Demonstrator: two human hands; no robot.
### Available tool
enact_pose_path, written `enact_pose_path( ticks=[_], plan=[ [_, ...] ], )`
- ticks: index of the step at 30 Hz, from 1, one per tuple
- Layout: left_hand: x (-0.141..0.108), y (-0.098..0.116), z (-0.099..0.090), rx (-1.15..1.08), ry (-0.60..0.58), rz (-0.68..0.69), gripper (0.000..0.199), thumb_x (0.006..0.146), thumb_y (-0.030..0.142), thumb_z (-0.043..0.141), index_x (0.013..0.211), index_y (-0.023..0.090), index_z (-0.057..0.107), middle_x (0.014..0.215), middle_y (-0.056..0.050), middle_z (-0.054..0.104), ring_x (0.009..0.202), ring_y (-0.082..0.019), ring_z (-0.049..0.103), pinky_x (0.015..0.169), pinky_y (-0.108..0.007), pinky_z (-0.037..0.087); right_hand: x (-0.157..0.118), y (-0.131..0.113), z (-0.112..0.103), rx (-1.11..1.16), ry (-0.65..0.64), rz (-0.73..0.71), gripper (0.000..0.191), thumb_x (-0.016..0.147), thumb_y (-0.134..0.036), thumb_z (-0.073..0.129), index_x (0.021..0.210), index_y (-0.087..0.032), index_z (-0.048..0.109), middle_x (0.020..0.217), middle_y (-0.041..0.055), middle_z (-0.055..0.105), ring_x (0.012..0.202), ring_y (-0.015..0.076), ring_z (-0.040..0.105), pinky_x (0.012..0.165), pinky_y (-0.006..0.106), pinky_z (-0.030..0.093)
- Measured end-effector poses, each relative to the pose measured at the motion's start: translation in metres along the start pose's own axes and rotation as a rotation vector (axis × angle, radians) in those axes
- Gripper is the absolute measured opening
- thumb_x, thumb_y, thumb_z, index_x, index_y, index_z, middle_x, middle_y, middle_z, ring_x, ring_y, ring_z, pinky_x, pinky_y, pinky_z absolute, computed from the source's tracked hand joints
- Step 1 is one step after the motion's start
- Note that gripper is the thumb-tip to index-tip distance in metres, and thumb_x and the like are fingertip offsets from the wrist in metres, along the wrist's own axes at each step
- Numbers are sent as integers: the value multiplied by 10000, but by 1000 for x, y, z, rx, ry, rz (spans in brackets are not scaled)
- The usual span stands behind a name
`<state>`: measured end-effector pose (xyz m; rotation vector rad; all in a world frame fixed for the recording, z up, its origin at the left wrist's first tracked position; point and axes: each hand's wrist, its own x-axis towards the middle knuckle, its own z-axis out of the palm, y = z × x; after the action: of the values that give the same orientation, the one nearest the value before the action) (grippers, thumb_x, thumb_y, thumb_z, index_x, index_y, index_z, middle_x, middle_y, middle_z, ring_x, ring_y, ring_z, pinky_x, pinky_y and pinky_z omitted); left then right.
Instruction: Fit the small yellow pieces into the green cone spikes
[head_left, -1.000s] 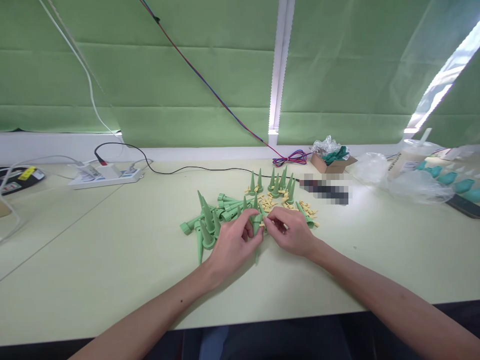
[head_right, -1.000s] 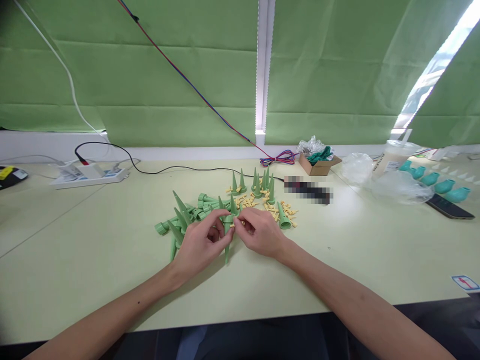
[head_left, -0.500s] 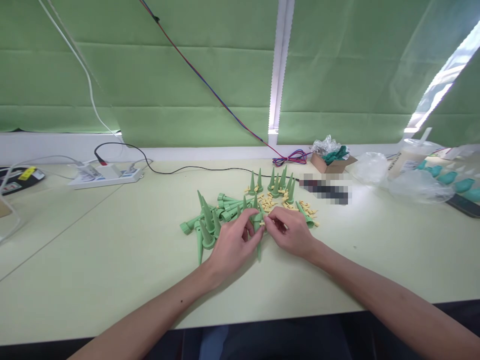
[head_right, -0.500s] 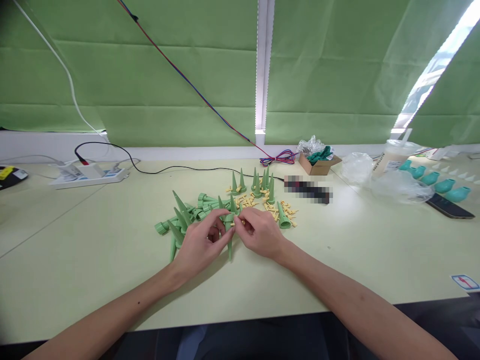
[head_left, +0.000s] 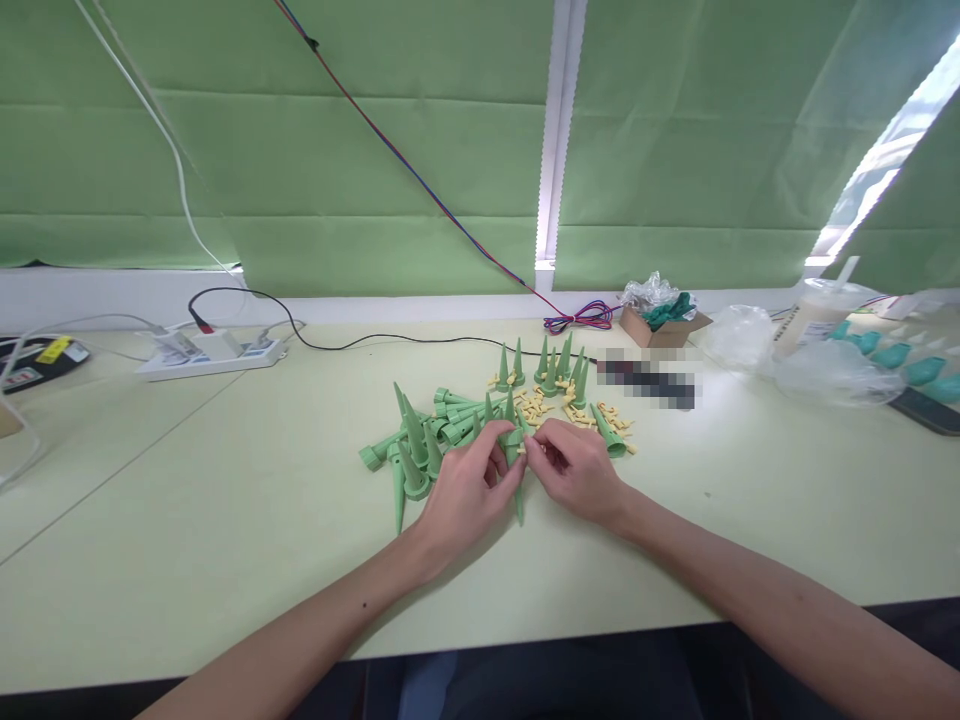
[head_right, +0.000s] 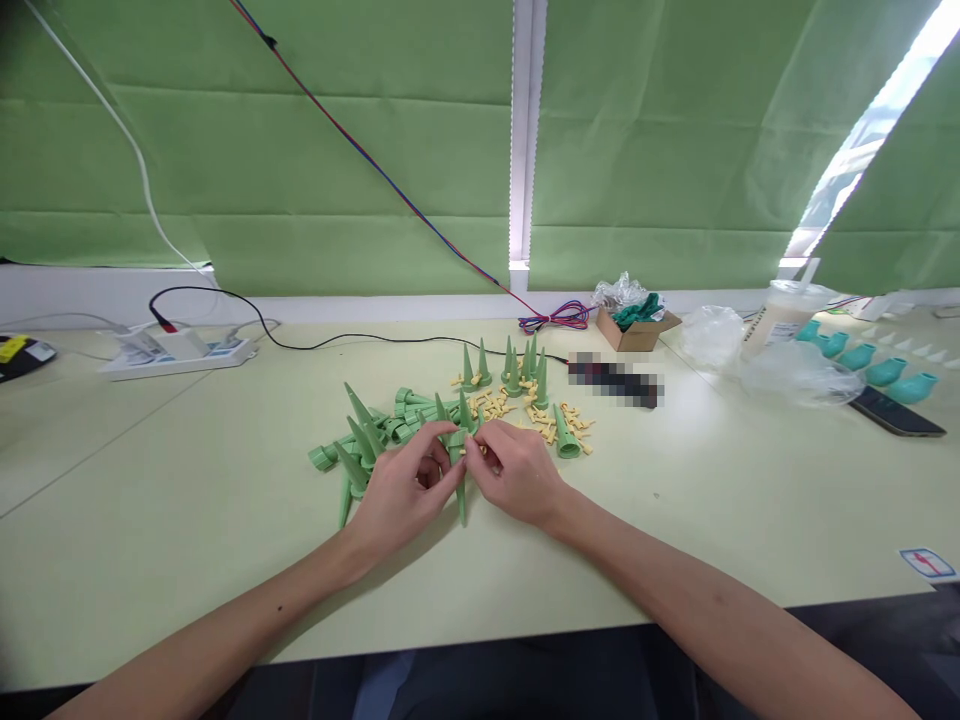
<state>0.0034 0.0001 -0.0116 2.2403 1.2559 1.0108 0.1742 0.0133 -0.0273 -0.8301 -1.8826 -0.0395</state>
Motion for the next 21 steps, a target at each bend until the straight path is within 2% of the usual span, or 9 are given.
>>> enact_pose_path(
  ticks=[21],
  plan=[
    [-1, 1, 2, -53, -6, 16, 225, 902, 243, 528, 1124, 213, 499, 615, 67, 563, 519, -90, 542, 516, -189, 423, -6, 1, 5, -31, 17, 42, 261, 930, -176, 498, 685, -206, 412, 578, -40, 434, 504, 95, 368, 493, 230, 306]
  ],
)
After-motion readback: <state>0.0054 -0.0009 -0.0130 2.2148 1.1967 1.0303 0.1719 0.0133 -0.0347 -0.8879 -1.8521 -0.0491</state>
